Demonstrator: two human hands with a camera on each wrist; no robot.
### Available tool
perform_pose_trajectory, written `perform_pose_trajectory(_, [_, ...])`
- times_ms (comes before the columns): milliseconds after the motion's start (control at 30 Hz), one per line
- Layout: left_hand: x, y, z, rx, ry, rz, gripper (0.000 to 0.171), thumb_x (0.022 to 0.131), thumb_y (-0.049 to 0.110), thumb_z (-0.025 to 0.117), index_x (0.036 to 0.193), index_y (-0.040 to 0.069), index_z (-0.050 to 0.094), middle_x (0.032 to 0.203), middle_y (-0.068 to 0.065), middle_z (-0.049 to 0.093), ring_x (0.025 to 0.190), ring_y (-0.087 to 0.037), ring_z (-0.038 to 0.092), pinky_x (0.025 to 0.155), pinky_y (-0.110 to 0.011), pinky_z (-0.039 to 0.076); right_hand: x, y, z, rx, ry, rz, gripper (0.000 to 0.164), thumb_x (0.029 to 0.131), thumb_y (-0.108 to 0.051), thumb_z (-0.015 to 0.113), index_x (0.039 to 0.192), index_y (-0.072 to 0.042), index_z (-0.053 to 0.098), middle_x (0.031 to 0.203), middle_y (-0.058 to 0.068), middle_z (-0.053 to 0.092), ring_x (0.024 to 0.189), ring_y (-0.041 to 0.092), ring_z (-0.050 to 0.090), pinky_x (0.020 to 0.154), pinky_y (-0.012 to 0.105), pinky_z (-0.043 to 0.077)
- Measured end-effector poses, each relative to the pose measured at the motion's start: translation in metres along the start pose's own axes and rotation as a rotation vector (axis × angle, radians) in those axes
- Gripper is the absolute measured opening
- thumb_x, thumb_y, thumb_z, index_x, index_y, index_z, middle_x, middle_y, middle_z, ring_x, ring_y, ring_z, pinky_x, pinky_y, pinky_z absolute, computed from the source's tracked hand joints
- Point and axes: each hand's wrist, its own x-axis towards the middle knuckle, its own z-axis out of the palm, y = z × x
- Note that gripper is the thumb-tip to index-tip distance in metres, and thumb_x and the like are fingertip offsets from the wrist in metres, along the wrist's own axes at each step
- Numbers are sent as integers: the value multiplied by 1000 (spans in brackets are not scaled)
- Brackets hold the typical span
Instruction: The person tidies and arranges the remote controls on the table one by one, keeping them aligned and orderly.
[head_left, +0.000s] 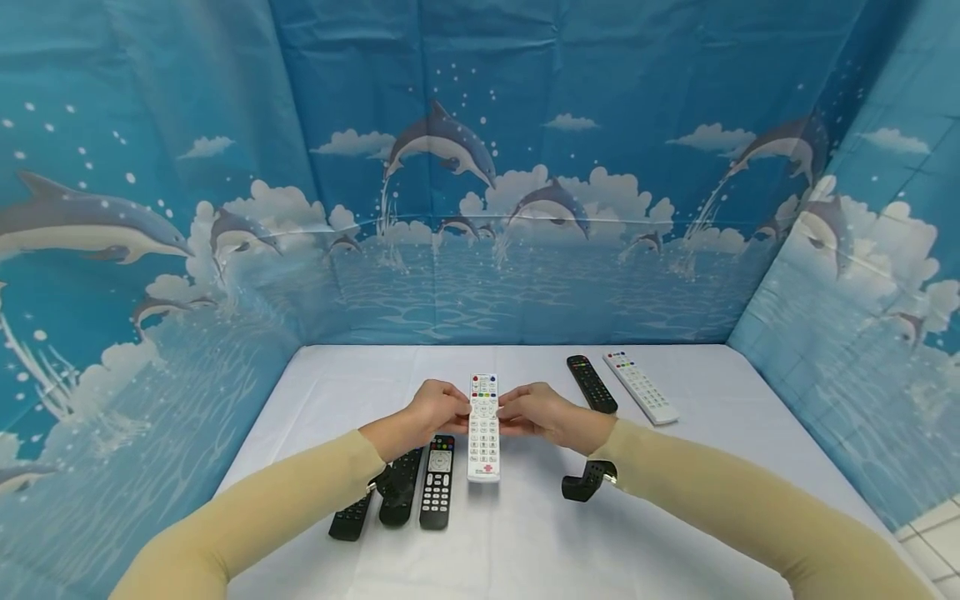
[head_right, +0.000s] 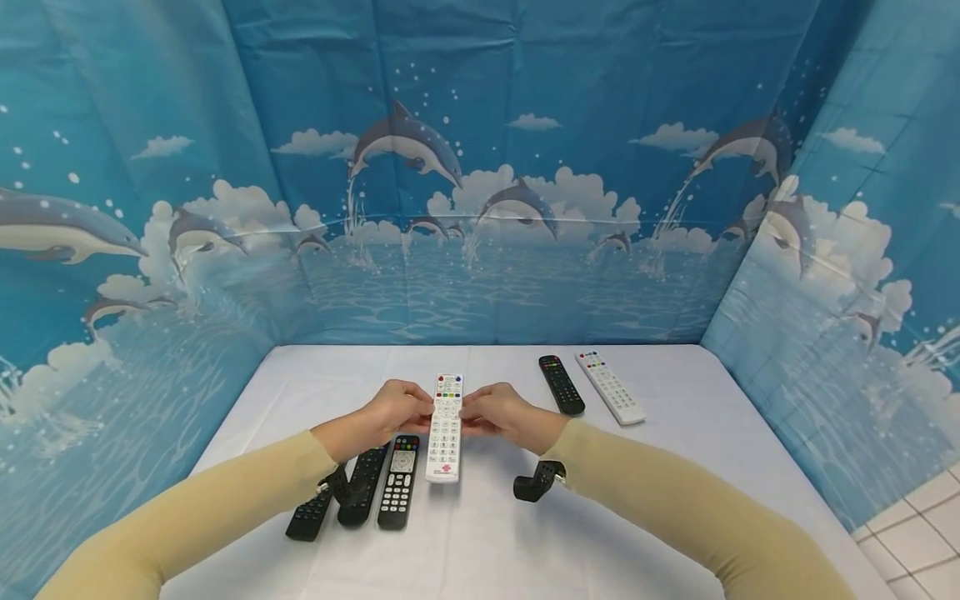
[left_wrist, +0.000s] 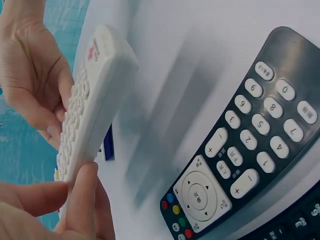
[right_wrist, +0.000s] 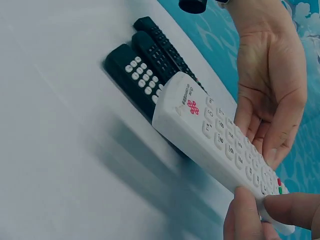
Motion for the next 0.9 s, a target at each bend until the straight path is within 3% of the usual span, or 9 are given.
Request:
perform_pose_trajectory(333, [-9, -13, 2, 110, -39, 8, 10, 95, -4, 63, 103, -10, 62, 90, -22, 67, 73, -27, 71, 68, -37, 62, 0, 24, 6, 25, -20, 20, 33, 91, 6, 67, 123, 8, 59, 104, 26, 68, 85, 29, 73, 81, 37, 60])
perform_pose_trajectory(567, [-11, -20, 7, 167, -19, -12, 6, 93, -5, 63, 98, -8, 62, 87, -20, 67, 68, -24, 71, 67, -36, 62, -2, 37, 8, 24, -42, 22, 33, 90, 7, 65, 123, 10, 59, 103, 26, 68, 84, 28, 73, 82, 37, 60])
perform_pose_trajectory(900, [-15, -22, 10, 247, -28, 16, 10, 89, -9, 65, 98, -10, 63, 87, -21, 65, 69, -27, 71, 66, -37, 62, -4, 49, 13, 8, -17, 36, 30, 90, 7, 66, 119, 9, 60, 101, 24, 68, 83, 26, 72, 79, 35, 61])
